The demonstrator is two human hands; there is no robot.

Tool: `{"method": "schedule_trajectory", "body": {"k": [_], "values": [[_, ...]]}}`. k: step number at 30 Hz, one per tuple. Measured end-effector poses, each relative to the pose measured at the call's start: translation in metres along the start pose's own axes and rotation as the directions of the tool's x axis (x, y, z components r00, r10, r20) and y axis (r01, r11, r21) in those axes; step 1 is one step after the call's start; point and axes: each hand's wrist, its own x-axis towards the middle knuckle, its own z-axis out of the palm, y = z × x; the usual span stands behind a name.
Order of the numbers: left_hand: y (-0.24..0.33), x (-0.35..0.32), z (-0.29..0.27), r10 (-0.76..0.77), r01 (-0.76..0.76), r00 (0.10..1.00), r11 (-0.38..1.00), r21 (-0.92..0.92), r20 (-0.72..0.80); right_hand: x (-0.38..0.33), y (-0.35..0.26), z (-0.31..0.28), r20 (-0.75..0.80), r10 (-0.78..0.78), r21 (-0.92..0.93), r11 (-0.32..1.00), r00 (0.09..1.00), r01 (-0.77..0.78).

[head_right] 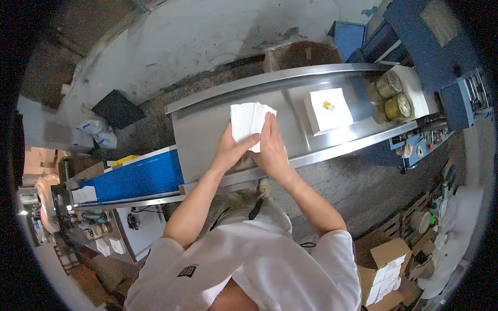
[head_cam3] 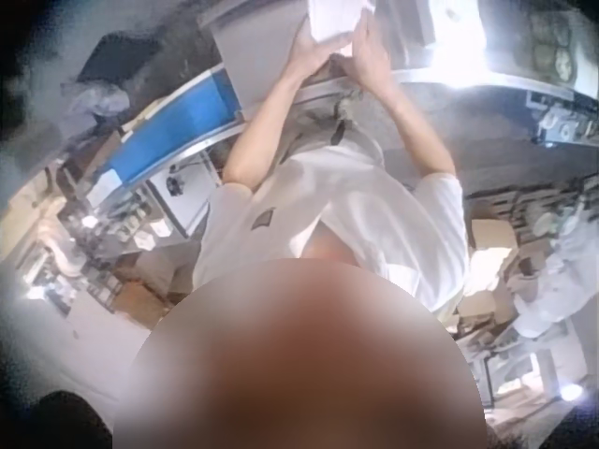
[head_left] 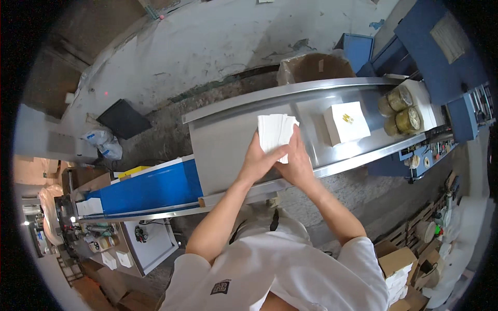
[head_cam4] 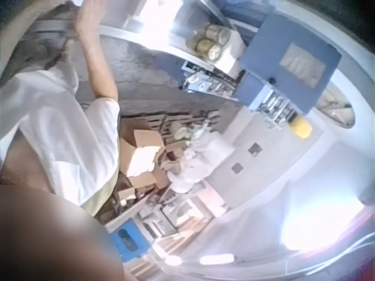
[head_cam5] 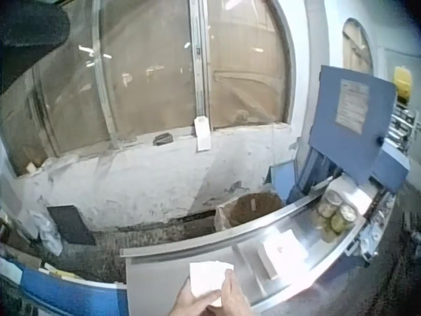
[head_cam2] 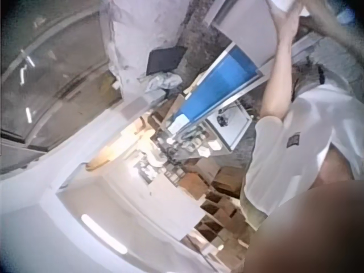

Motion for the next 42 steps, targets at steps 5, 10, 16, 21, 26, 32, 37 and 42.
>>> {"method": "schedule_trajectory", "body": {"k": [5, 10, 16, 21, 26, 32, 37, 42], "values": [[0.026, -0.004, -0.009, -0.097, 0.082, 0.995, 0.957, 0.278, 0.039, -0.003, 0.003, -0.010, 0.261, 0.101, 0.474, 0.853, 0.960, -0.218], [0.029, -0.021, -0.037, -0.063, -0.008, 0.981, 0.933, 0.361, 0.184, -0.005, 0.016, -0.021, 0.244, 0.110, 0.400, 0.894, 0.964, -0.203], [0.003, -0.019, -0.070, -0.025, -0.215, 0.966, 0.486, 0.847, 0.259, -0.003, 0.024, -0.023, 0.226, 0.053, 0.327, 0.936, 0.973, -0.127], [0.012, 0.004, -0.077, -0.033, -0.319, 0.928, 0.447, 0.836, 0.371, 0.002, 0.025, -0.034, 0.279, 0.089, 0.244, 0.956, 0.956, -0.160], [0.016, 0.009, -0.083, 0.031, -0.437, 0.885, 0.402, 0.805, 0.465, 0.003, 0.026, -0.039, 0.256, 0.034, 0.234, 0.967, 0.966, -0.096], [0.015, 0.008, -0.089, -0.077, -0.425, 0.881, 0.307, 0.852, 0.467, 0.001, 0.032, -0.038, 0.289, 0.057, 0.202, 0.972, 0.955, -0.119], [0.022, 0.016, -0.083, -0.010, -0.446, 0.878, 0.349, 0.824, 0.479, 0.000, 0.036, -0.038, 0.274, 0.049, 0.216, 0.970, 0.960, -0.111], [0.019, 0.018, -0.082, -0.035, -0.433, 0.883, 0.328, 0.840, 0.469, 0.001, 0.037, -0.036, 0.241, -0.012, 0.222, 0.974, 0.971, -0.043]]}}
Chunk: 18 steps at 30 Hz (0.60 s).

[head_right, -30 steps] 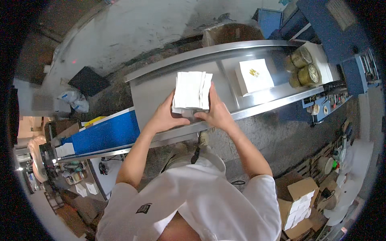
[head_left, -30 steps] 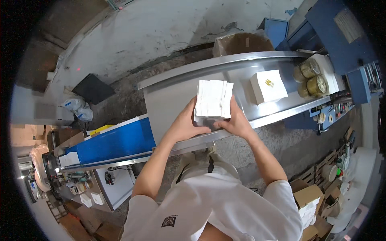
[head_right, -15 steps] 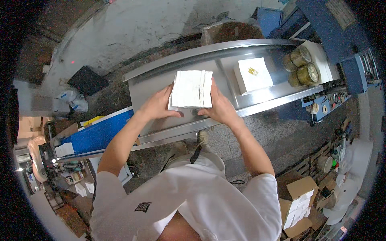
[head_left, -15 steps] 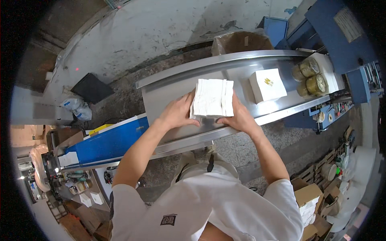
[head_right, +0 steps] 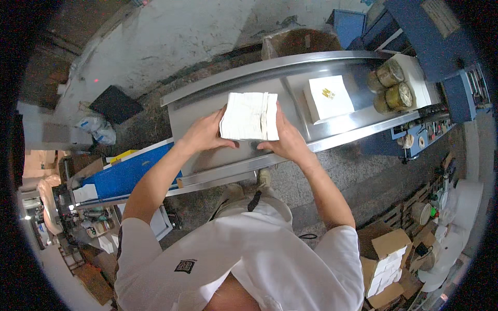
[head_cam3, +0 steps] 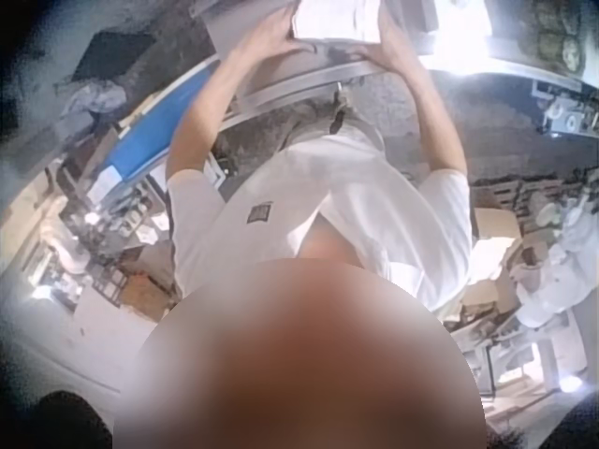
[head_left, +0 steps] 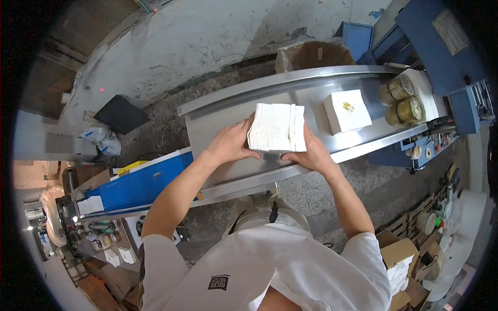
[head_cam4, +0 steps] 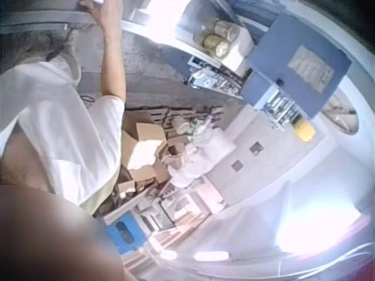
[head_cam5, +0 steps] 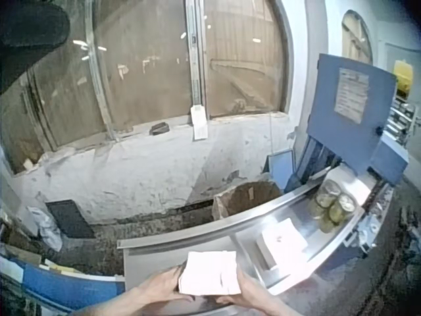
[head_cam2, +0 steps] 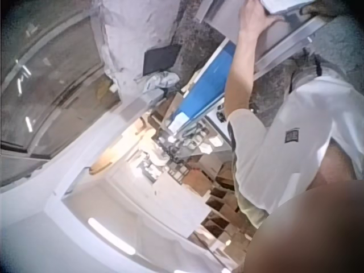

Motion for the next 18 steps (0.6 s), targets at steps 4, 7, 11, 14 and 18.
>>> {"method": "schedule_trajectory", "body": {"k": [4, 7, 11, 14, 18], "values": [[0.006, 0.003, -0.007, 0.016, -0.016, 1.000, 0.998, -0.067, -0.006, 0.001, -0.002, -0.002, -0.014, -0.054, -0.023, 0.998, 0.998, 0.054], [0.027, 0.005, -0.013, -0.095, 0.087, 0.995, 0.901, -0.425, 0.002, -0.003, 0.001, -0.001, -0.054, -0.011, 0.007, 1.000, 0.998, 0.012], [0.041, 0.010, -0.004, -0.237, 0.192, 0.971, 0.817, -0.544, -0.013, -0.006, -0.002, 0.000, -0.056, -0.005, 0.031, 0.999, 0.998, 0.006], [0.059, 0.021, 0.007, -0.463, 0.374, 0.885, 0.777, -0.507, -0.056, -0.005, -0.005, 0.002, -0.025, 0.030, 0.050, 0.998, 0.999, -0.029], [0.092, 0.040, 0.005, -0.532, 0.450, 0.828, 0.819, -0.356, -0.178, -0.006, -0.014, -0.010, 0.039, 0.011, 0.259, 0.966, 0.999, -0.021]]}}
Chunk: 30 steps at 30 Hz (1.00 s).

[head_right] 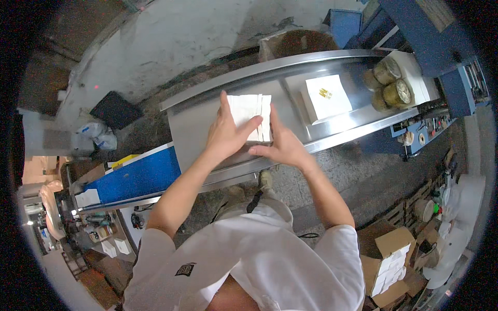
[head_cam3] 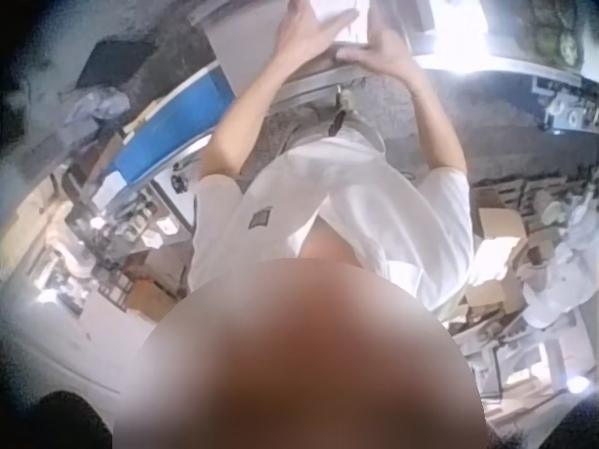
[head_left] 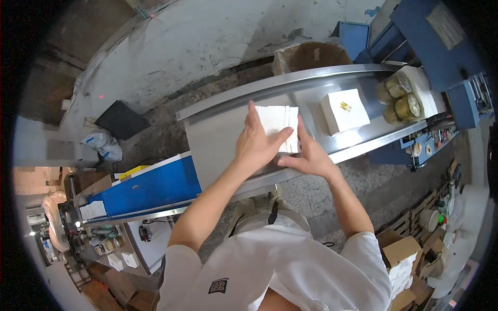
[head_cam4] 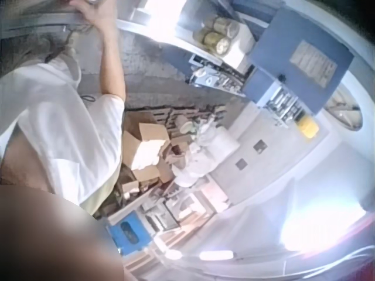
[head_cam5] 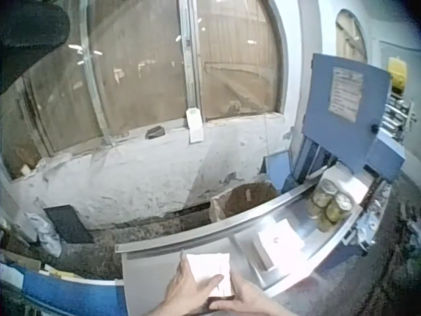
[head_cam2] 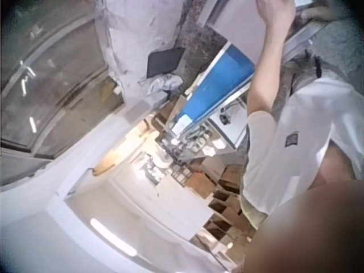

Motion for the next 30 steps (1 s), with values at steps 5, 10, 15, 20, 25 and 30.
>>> {"method": "schedule_trajectory", "body": {"k": [5, 10, 15, 20, 25, 30], "values": [[0.005, 0.000, 0.010, 0.054, -0.051, 0.998, 0.996, 0.078, -0.033, 0.010, 0.001, -0.022, -0.107, 0.250, 0.369, 0.909, 0.962, -0.196], [0.001, 0.001, 0.014, 0.053, -0.051, 0.999, 0.995, 0.082, -0.011, 0.037, -0.011, -0.038, -0.191, 0.269, 0.145, 0.959, 0.944, -0.244], [-0.002, 0.002, 0.011, 0.069, -0.069, 0.998, 0.997, 0.034, -0.005, 0.049, -0.007, -0.045, -0.177, 0.235, -0.017, 0.970, 0.956, -0.242], [-0.007, 0.002, 0.011, 0.100, -0.099, 0.995, 0.994, 0.041, -0.029, 0.054, -0.013, -0.044, -0.172, 0.265, -0.038, 0.961, 0.949, -0.275], [-0.003, 0.001, 0.007, 0.066, -0.066, 0.998, 0.998, 0.016, 0.003, 0.061, -0.009, -0.041, -0.189, 0.201, -0.162, 0.959, 0.961, -0.232], [-0.003, 0.002, 0.007, 0.063, -0.063, 0.998, 0.998, 0.031, 0.012, 0.067, -0.004, -0.040, -0.220, 0.144, -0.262, 0.944, 0.965, -0.201]]}}
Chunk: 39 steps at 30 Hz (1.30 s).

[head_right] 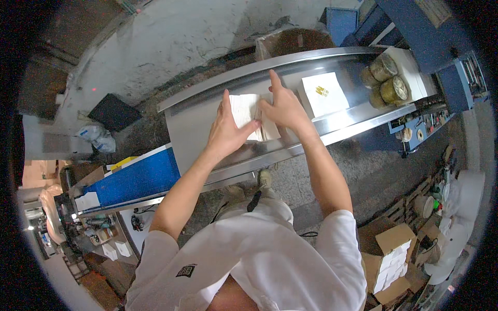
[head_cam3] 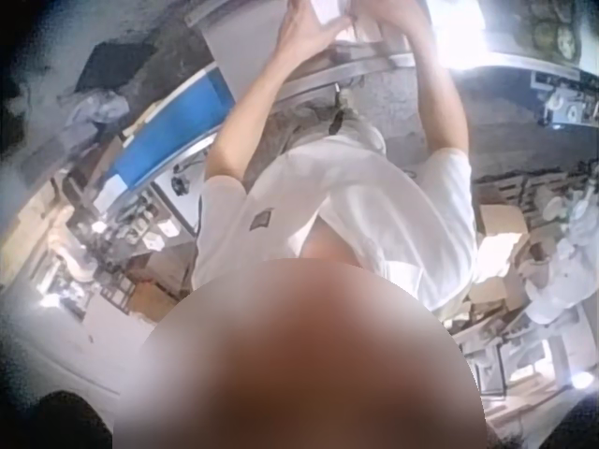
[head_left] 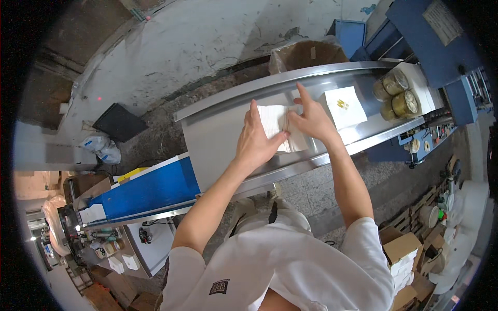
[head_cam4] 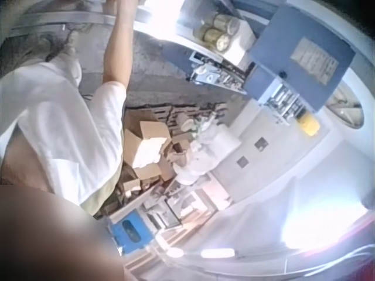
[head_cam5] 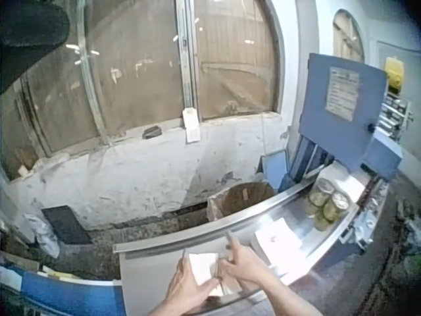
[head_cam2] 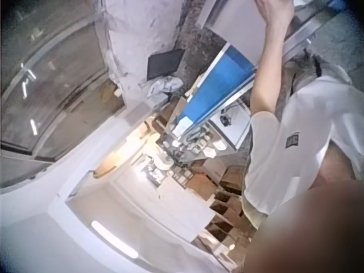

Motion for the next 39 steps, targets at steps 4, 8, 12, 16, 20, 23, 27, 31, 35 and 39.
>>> {"method": "schedule_trajectory", "body": {"k": [4, 8, 12, 16, 20, 23, 27, 31, 35, 39], "values": [[-0.002, 0.001, 0.000, 0.000, 0.000, 1.000, 1.000, 0.001, -0.001, -0.003, -0.001, -0.002, -0.008, 0.019, 0.017, 1.000, 1.000, -0.019], [-0.002, -0.001, -0.001, 0.006, -0.005, 1.000, 1.000, 0.030, -0.011, -0.009, -0.014, -0.008, 0.059, 0.105, 0.165, 0.980, 0.993, -0.113], [0.013, -0.004, -0.005, 0.010, -0.007, 1.000, 0.994, 0.109, -0.026, -0.009, -0.002, -0.003, 0.032, 0.087, 0.168, 0.982, 0.996, -0.091], [0.011, -0.005, -0.003, -0.004, 0.006, 1.000, 0.994, 0.107, -0.015, -0.005, 0.004, 0.002, 0.021, 0.067, 0.142, 0.987, 0.998, -0.070], [0.006, -0.004, 0.003, 0.048, -0.043, 0.998, 0.995, 0.094, -0.044, 0.002, -0.003, 0.003, 0.003, 0.055, 0.028, 0.998, 0.998, -0.055], [0.005, -0.004, 0.006, 0.082, -0.073, 0.994, 0.991, 0.108, -0.073, 0.008, -0.010, 0.002, 0.006, 0.057, -0.026, 0.998, 0.998, -0.056], [0.004, -0.005, 0.007, 0.075, -0.066, 0.994, 0.992, 0.105, -0.079, 0.016, -0.012, 0.001, 0.037, 0.086, -0.067, 0.994, 0.996, -0.083], [0.004, -0.005, 0.007, 0.068, -0.061, 0.995, 0.994, 0.096, -0.072, 0.018, -0.018, -0.001, 0.044, 0.142, -0.112, 0.984, 0.989, -0.136], [0.003, -0.004, 0.007, 0.072, -0.067, 0.995, 0.995, 0.079, -0.070, 0.020, -0.016, 0.003, -0.019, 0.103, -0.106, 0.989, 0.995, -0.104], [0.006, -0.004, 0.007, 0.047, -0.045, 0.998, 0.998, 0.050, -0.051, 0.023, -0.009, 0.007, -0.054, 0.077, -0.099, 0.992, 0.996, -0.082]]}}
